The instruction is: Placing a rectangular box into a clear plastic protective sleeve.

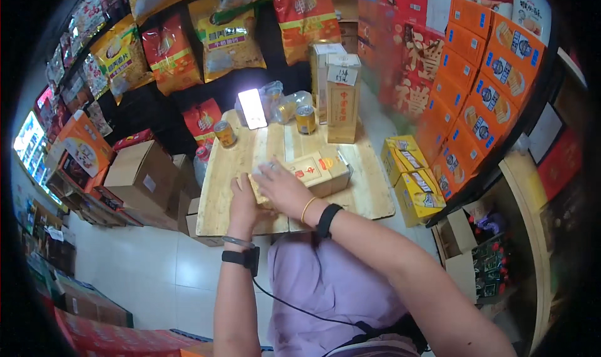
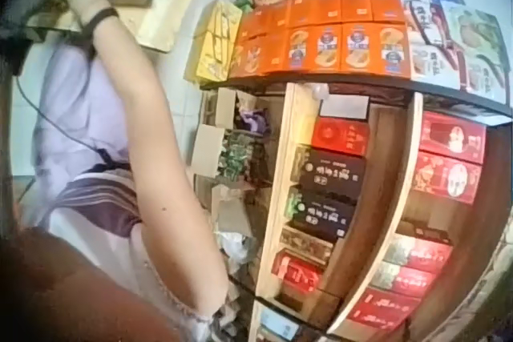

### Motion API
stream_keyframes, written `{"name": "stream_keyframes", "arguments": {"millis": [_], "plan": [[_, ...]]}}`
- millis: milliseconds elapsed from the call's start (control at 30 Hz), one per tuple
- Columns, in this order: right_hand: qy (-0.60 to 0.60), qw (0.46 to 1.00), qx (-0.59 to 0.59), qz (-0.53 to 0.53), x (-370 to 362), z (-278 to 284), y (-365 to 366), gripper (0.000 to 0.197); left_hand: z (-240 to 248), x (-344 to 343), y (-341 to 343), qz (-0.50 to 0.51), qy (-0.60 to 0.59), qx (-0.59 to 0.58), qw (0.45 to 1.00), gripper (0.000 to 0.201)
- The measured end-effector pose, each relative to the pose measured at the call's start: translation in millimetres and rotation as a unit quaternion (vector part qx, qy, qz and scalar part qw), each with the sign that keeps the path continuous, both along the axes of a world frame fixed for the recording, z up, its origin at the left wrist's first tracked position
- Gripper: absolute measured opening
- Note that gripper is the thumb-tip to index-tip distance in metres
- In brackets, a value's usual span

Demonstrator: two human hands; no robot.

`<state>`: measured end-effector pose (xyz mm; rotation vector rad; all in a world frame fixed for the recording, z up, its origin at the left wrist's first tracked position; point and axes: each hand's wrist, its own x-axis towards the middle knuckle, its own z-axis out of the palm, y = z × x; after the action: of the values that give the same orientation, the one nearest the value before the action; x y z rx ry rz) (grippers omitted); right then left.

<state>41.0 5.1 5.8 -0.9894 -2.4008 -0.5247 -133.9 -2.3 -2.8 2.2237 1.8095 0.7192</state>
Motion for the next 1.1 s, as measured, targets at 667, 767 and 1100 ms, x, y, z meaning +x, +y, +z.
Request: {"name": "stream_keyframes", "arguments": {"millis": [667,767,1100], "plan": [[0.186,0.975,-0.118,-0.026,24,3,-17,0.035,4,17,-11,0.050,0.011,-0.026,0.998,0.125],[0.147,0.984,-0.097,0.009,-16,4,-15,0.035,-13,17,0,0.049,0.029,0.028,0.998,0.119],[0.172,0.969,-0.172,0.029,67,9,-26,0.038,9,24,-14,0.039,0.002,-0.007,0.999,0.120]]}}
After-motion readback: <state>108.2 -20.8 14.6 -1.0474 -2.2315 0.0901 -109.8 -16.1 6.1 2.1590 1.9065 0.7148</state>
